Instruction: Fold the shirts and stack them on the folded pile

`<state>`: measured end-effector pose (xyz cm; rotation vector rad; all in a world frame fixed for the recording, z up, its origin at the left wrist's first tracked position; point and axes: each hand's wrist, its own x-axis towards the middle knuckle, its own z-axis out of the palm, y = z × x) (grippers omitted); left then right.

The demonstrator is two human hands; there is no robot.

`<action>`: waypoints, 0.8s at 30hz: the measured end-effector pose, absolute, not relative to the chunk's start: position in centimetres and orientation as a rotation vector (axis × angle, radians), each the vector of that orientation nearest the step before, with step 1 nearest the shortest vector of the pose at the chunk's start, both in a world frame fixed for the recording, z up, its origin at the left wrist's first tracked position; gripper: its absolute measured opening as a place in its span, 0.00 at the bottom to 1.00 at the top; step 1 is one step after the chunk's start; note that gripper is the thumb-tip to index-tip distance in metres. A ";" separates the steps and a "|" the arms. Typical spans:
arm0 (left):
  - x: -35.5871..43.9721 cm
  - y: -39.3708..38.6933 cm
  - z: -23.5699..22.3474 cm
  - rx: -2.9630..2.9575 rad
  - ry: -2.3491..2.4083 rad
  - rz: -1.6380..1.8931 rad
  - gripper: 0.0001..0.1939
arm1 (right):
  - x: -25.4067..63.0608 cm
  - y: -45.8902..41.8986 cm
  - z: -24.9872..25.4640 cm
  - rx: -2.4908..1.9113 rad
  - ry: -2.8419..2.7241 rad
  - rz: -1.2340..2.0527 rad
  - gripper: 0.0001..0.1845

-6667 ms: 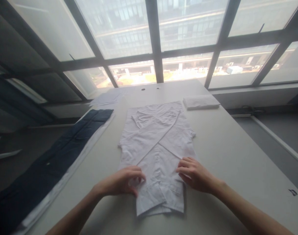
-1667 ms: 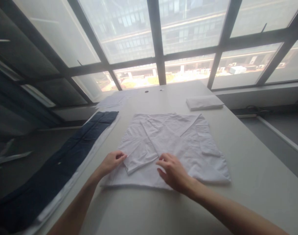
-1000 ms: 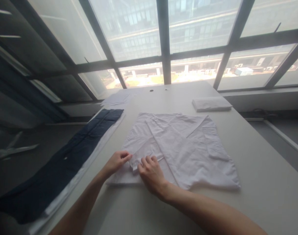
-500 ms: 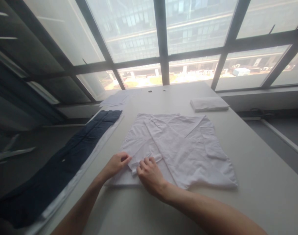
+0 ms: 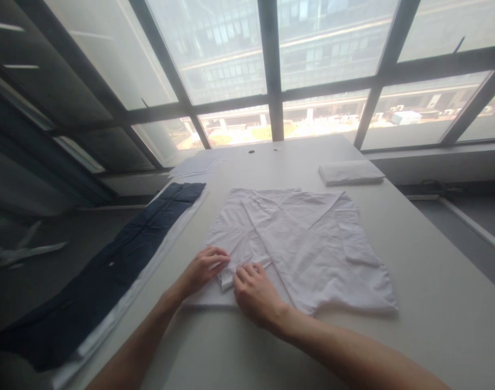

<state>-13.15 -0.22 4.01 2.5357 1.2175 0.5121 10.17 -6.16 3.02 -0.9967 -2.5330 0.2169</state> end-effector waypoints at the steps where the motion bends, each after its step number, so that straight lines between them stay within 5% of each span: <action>1: -13.3 -0.2 4.2 2.535 1.215 0.515 0.11 | 10.6 -6.4 3.4 -0.992 -2.518 0.247 0.13; 13: -15.5 -1.0 5.0 2.581 1.156 0.290 0.35 | 29.9 -10.2 2.4 -1.385 -2.175 0.295 0.14; 20: -18.8 -2.2 6.0 2.475 1.214 0.300 0.20 | 39.6 -12.4 0.7 -1.522 -2.135 0.139 0.14; 24: -22.3 -4.9 6.3 2.394 1.208 0.225 0.24 | 42.9 -13.9 -0.2 -1.486 -2.245 0.134 0.22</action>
